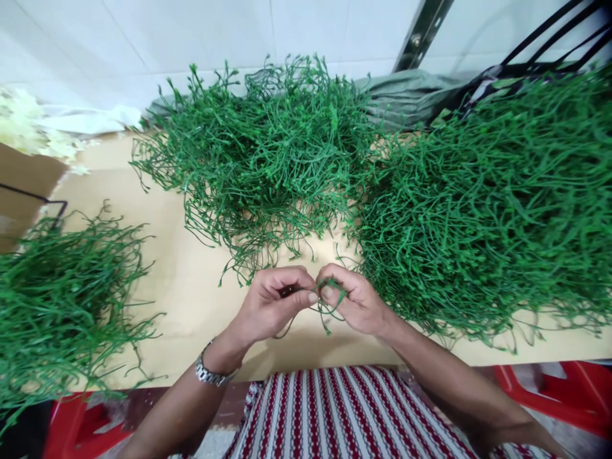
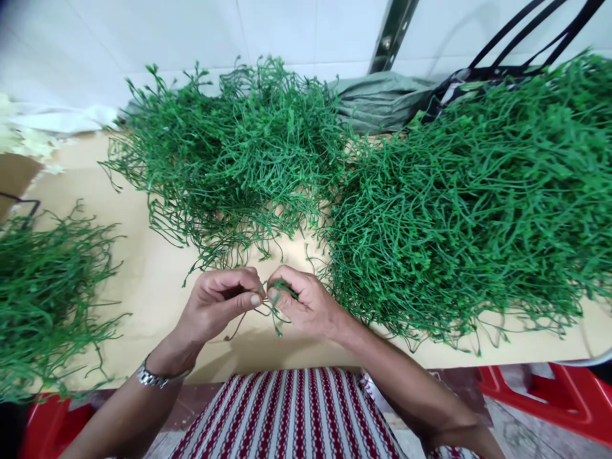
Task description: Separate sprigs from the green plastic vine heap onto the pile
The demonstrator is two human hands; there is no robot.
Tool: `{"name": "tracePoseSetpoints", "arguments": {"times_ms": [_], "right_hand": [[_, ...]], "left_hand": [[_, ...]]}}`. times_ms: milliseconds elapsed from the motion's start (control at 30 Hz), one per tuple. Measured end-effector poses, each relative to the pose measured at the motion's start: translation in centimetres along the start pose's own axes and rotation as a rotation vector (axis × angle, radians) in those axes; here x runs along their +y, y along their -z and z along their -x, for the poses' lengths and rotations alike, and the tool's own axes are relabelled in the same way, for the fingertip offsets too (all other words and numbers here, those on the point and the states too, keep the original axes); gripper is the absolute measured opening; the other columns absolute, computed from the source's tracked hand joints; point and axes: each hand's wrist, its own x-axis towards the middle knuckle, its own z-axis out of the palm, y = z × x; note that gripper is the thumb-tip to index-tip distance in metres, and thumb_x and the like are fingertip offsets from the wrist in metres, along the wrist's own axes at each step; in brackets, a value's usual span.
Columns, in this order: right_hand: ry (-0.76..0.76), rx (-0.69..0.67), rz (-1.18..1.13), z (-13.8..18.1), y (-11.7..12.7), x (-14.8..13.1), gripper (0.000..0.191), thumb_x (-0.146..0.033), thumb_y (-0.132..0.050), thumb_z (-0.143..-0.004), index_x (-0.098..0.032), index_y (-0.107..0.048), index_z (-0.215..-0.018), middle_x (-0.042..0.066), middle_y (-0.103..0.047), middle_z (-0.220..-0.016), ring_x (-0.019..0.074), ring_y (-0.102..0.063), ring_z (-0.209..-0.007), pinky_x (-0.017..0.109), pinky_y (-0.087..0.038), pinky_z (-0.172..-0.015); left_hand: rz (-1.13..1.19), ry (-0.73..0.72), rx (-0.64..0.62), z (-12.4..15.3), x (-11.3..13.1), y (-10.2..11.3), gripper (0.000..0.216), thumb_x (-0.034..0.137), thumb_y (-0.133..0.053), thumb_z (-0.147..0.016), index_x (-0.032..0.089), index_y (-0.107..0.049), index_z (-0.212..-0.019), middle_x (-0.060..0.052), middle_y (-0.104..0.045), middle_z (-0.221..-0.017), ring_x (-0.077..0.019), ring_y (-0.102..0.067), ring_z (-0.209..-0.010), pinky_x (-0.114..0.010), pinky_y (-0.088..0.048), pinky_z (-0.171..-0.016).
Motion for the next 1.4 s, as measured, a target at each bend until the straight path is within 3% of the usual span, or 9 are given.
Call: {"name": "tracePoseSetpoints", "arguments": {"times_ms": [200,367,533,700,767,933,1000,1233,1400], "right_hand": [[-0.05,-0.003,-0.114,-0.4,-0.3,-0.3,0.033,-0.047,-0.037,-0.089,-0.017,-0.05,-0.089,-0.004,-0.04,-0.06,0.0082,-0.035,-0.052,0.02,-0.03,-0.048],[-0.048,-0.02,-0.329,-1.1,0.0,-0.3,0.034,-0.049,-0.048,-0.084,-0.015,-0.051,-0.088,-0.005,-0.037,-0.06,0.0066,-0.031,-0.05,0.019,-0.026,-0.044],[-0.001,-0.007,-0.117,-1.4,0.9,-1.3,0.025,-0.04,-0.053,-0.083,-0.015,-0.053,-0.076,-0.006,-0.034,-0.054,0.0062,-0.029,-0.048,0.019,-0.023,-0.044],[0.092,0.022,0.126,-1.4,1.1,-2.0,0.022,-0.034,-0.05,-0.085,-0.015,-0.053,-0.073,-0.005,-0.04,-0.054,0.0073,-0.035,-0.05,0.02,-0.026,-0.048],[0.128,0.026,0.096,-1.4,0.9,-1.8,0.023,-0.035,-0.049,-0.085,-0.016,-0.054,-0.074,-0.004,-0.043,-0.056,0.0081,-0.036,-0.052,0.021,-0.028,-0.049],[0.138,-0.008,-0.24,-1.0,0.4,-1.2,0.03,-0.046,-0.053,-0.081,-0.017,-0.053,-0.071,-0.003,-0.043,-0.057,0.0093,-0.036,-0.052,0.022,-0.029,-0.049],[0.142,-0.04,-0.271,-1.0,0.4,-1.3,0.028,-0.043,-0.055,-0.081,-0.017,-0.054,-0.072,-0.002,-0.047,-0.06,0.0093,-0.038,-0.052,0.023,-0.03,-0.05],[0.124,0.071,-0.227,-1.5,1.0,-1.2,0.027,-0.043,-0.044,-0.088,-0.018,-0.049,-0.078,0.002,-0.05,-0.075,0.0111,-0.044,-0.063,0.024,-0.037,-0.058],[-0.006,0.064,-0.231,-1.4,0.5,-0.7,0.026,-0.043,-0.046,-0.087,-0.018,-0.049,-0.084,-0.006,-0.041,-0.054,0.0083,-0.036,-0.048,0.021,-0.031,-0.048]], "left_hand": [[-0.256,-0.321,0.115,-0.6,0.4,-0.2,0.012,0.02,-0.06,-0.077,0.016,-0.065,-0.068,0.001,-0.049,-0.053,-0.0101,-0.043,-0.053,-0.023,-0.035,-0.052],[-0.362,-0.426,0.211,-1.2,0.6,-0.1,0.008,0.016,-0.06,-0.076,0.016,-0.064,-0.07,0.0,-0.05,-0.056,-0.01,-0.043,-0.052,-0.023,-0.033,-0.05],[-0.181,-0.333,0.127,-1.3,0.6,0.0,0.011,0.019,-0.061,-0.077,0.016,-0.063,-0.067,0.001,-0.05,-0.054,-0.0097,-0.044,-0.052,-0.023,-0.034,-0.05],[-0.156,-0.386,0.257,-0.5,0.0,-0.9,0.011,0.018,-0.061,-0.076,0.016,-0.059,-0.065,0.001,-0.049,-0.056,-0.01,-0.043,-0.053,-0.025,-0.032,-0.052],[-0.062,-0.372,0.282,-0.3,-0.2,-1.3,0.011,0.017,-0.061,-0.075,0.016,-0.059,-0.065,0.001,-0.049,-0.057,-0.0103,-0.042,-0.055,-0.025,-0.032,-0.053],[0.445,-0.156,0.213,-0.9,-0.4,-1.4,0.011,0.022,-0.066,-0.07,0.015,-0.06,-0.063,0.002,-0.048,-0.055,-0.0101,-0.042,-0.053,-0.024,-0.032,-0.051],[0.548,-0.12,0.197,-1.3,-0.3,-1.3,0.011,0.022,-0.067,-0.068,0.015,-0.061,-0.062,0.002,-0.047,-0.052,-0.0091,-0.04,-0.049,-0.023,-0.031,-0.049],[0.399,-0.067,0.209,-1.1,-0.2,-0.3,0.011,0.024,-0.07,-0.065,0.014,-0.065,-0.066,0.0,-0.054,-0.058,-0.0069,-0.041,-0.05,-0.02,-0.03,-0.047],[0.293,-0.015,0.138,-0.8,-0.6,0.5,0.011,0.025,-0.067,-0.069,0.014,-0.065,-0.072,0.001,-0.053,-0.057,-0.0071,-0.044,-0.05,-0.019,-0.033,-0.047]]}}
